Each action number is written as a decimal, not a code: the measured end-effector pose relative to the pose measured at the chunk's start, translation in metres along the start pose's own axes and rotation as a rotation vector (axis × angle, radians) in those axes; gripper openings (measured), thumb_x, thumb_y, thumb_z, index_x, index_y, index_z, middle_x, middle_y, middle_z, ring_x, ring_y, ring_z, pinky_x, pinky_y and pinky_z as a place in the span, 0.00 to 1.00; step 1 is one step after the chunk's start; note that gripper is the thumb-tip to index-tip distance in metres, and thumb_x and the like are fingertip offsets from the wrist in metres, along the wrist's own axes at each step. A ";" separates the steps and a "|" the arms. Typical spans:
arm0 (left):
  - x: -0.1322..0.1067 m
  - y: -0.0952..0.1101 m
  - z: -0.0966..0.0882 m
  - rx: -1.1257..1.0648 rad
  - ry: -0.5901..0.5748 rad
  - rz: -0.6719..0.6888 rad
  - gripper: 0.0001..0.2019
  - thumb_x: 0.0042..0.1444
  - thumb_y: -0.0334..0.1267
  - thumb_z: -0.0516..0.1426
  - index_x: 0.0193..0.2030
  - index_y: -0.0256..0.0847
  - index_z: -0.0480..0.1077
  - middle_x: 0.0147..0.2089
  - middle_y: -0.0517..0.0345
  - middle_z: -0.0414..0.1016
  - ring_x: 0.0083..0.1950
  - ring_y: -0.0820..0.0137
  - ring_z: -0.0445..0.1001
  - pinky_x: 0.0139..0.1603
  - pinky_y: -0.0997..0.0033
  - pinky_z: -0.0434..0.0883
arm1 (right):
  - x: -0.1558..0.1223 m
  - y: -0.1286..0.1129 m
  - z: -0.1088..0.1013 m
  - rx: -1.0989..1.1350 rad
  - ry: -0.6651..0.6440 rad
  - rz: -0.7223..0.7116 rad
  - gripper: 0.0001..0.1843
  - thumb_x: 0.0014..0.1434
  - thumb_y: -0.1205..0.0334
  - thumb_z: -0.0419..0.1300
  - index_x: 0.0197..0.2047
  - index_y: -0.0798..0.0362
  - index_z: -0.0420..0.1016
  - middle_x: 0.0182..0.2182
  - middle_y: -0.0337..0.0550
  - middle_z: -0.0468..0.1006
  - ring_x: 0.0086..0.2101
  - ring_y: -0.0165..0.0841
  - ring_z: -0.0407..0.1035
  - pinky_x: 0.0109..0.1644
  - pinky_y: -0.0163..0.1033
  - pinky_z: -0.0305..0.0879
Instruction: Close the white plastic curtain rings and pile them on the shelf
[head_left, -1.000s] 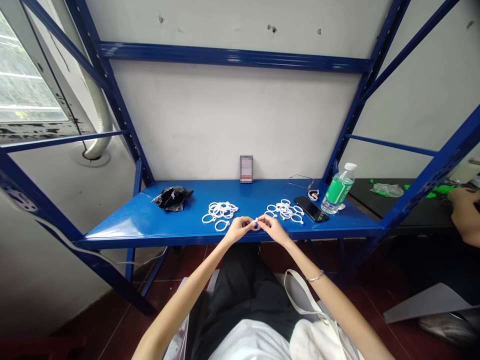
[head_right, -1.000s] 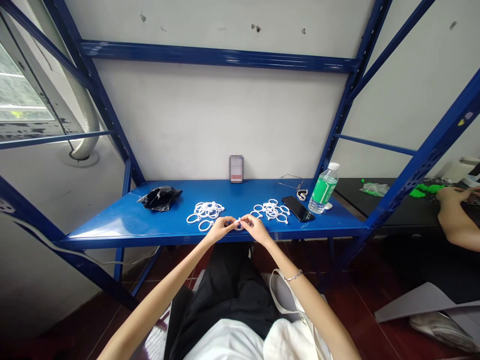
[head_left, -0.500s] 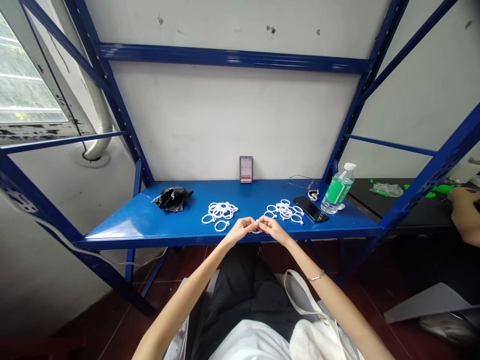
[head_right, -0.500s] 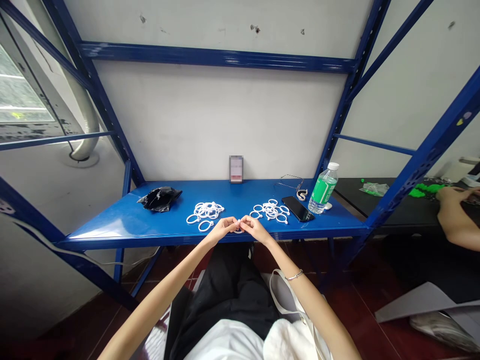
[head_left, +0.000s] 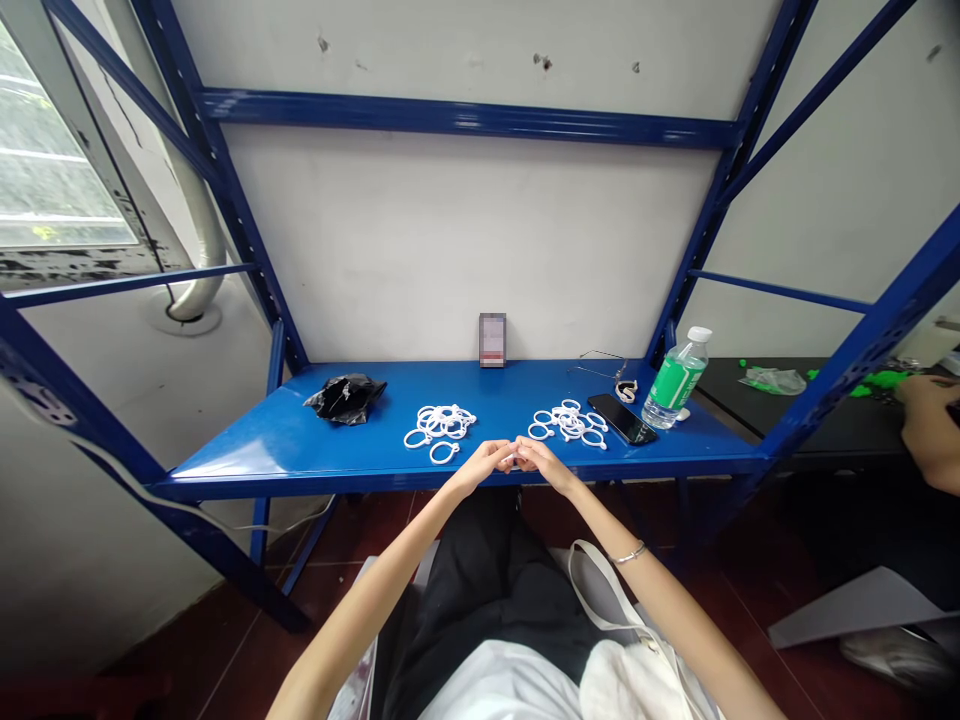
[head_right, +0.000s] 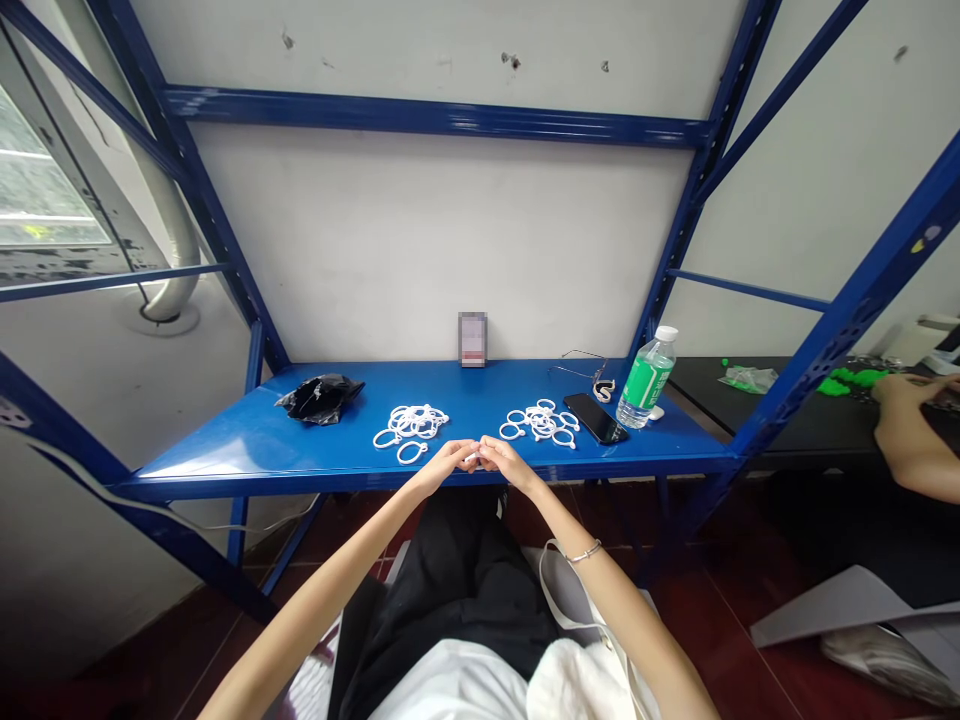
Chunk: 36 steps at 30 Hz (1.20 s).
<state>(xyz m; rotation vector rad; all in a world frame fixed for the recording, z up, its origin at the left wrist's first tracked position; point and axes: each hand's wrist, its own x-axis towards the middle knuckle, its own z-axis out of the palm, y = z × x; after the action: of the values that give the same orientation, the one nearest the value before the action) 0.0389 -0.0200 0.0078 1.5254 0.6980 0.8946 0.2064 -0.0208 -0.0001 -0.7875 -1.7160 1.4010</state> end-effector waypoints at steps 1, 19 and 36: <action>0.000 0.001 0.000 -0.004 -0.009 0.005 0.23 0.53 0.57 0.55 0.27 0.35 0.68 0.20 0.65 0.59 0.25 0.75 0.60 0.33 0.72 0.63 | 0.000 0.001 0.000 -0.005 0.009 0.001 0.21 0.57 0.41 0.55 0.28 0.51 0.59 0.22 0.33 0.59 0.23 0.26 0.52 0.27 0.35 0.47; 0.000 0.003 0.007 -0.090 -0.033 0.024 0.23 0.54 0.55 0.54 0.18 0.39 0.57 0.16 0.67 0.52 0.23 0.76 0.55 0.30 0.73 0.57 | 0.002 0.007 0.001 0.046 0.034 -0.044 0.20 0.57 0.46 0.54 0.24 0.51 0.56 0.19 0.31 0.50 0.22 0.25 0.42 0.27 0.36 0.39; 0.000 0.003 -0.010 0.011 0.001 0.098 0.16 0.56 0.49 0.55 0.30 0.36 0.68 0.26 0.60 0.65 0.30 0.73 0.63 0.36 0.71 0.62 | 0.000 0.000 -0.005 0.148 0.132 -0.037 0.15 0.58 0.48 0.57 0.32 0.53 0.70 0.26 0.38 0.67 0.25 0.28 0.58 0.30 0.36 0.53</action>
<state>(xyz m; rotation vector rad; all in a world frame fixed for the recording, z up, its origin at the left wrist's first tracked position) 0.0303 -0.0153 0.0110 1.5799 0.6340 0.9657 0.2112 -0.0183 0.0006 -0.7455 -1.5009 1.4014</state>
